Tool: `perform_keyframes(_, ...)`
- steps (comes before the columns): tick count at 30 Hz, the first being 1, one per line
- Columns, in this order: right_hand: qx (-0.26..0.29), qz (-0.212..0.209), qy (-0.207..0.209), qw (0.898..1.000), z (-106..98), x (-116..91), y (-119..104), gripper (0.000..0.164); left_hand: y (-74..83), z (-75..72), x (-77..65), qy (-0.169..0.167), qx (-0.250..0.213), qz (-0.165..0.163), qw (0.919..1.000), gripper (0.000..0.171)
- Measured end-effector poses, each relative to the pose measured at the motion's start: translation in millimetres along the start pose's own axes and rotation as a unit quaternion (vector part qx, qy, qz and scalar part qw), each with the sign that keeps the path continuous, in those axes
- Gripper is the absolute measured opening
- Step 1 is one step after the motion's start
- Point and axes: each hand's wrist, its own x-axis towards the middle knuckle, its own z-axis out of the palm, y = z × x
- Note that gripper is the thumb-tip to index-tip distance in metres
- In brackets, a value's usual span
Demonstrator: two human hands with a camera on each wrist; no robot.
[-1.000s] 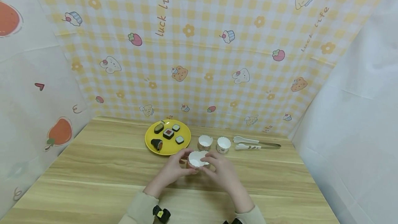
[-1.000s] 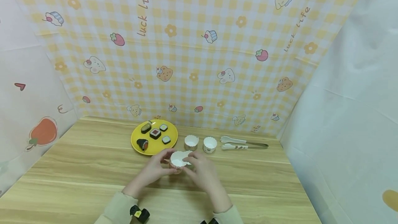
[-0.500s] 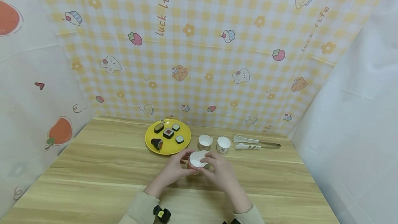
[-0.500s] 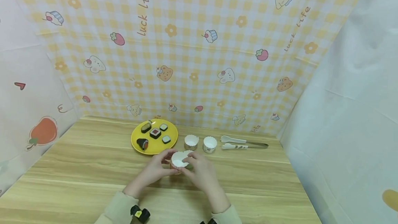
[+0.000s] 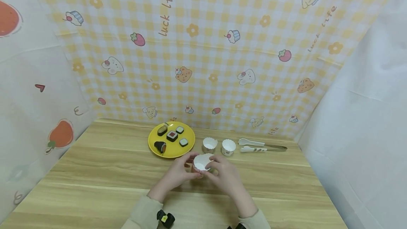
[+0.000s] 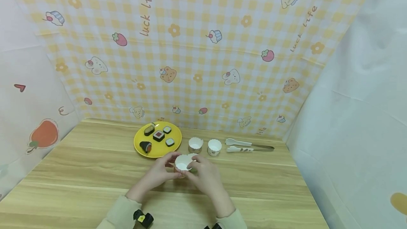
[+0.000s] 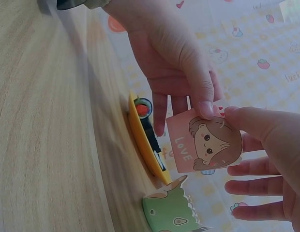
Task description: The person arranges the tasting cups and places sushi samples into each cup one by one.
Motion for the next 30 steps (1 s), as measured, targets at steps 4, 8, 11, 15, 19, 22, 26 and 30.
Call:
perform_keyframes(4,0.002,0.001,0.001,1.000,-0.6,0.1,-0.5,0.021,1.0,-0.1,-0.3,0.001,0.001,-0.001,1.0000,0.068)
perform_keyframes(8,0.001,0.002,0.000,1.000,-1.3,0.0,-1.1,0.020,0.4,0.2,0.0,0.001,0.002,0.000,1.0000,0.067)
perform_keyframes(11,0.001,0.005,-0.003,1.000,-1.9,0.1,-1.7,0.019,-0.3,0.7,0.2,0.000,0.001,-0.001,1.0000,0.066)
perform_keyframes(15,0.005,0.008,-0.006,1.000,-3.1,0.4,-2.6,0.019,0.1,0.2,-0.3,0.000,0.001,-0.002,1.0000,0.067)
perform_keyframes(19,0.008,0.004,-0.001,1.000,-3.7,-0.1,-2.3,0.019,0.3,0.0,0.3,0.000,0.002,0.004,1.0000,0.068)
perform_keyframes(22,0.008,0.000,0.004,1.000,-4.0,-0.4,-2.1,0.018,-0.6,0.5,0.9,-0.002,0.001,0.005,1.0000,0.069)
perform_keyframes(26,0.010,-0.002,0.005,1.000,-5.0,-0.4,-2.5,0.018,-1.4,0.6,0.8,-0.002,0.003,0.003,1.0000,0.069)
perform_keyframes(30,0.013,-0.001,0.006,1.000,-5.7,-0.1,-2.4,0.018,-1.2,0.2,0.3,-0.001,0.004,0.002,1.0000,0.069)
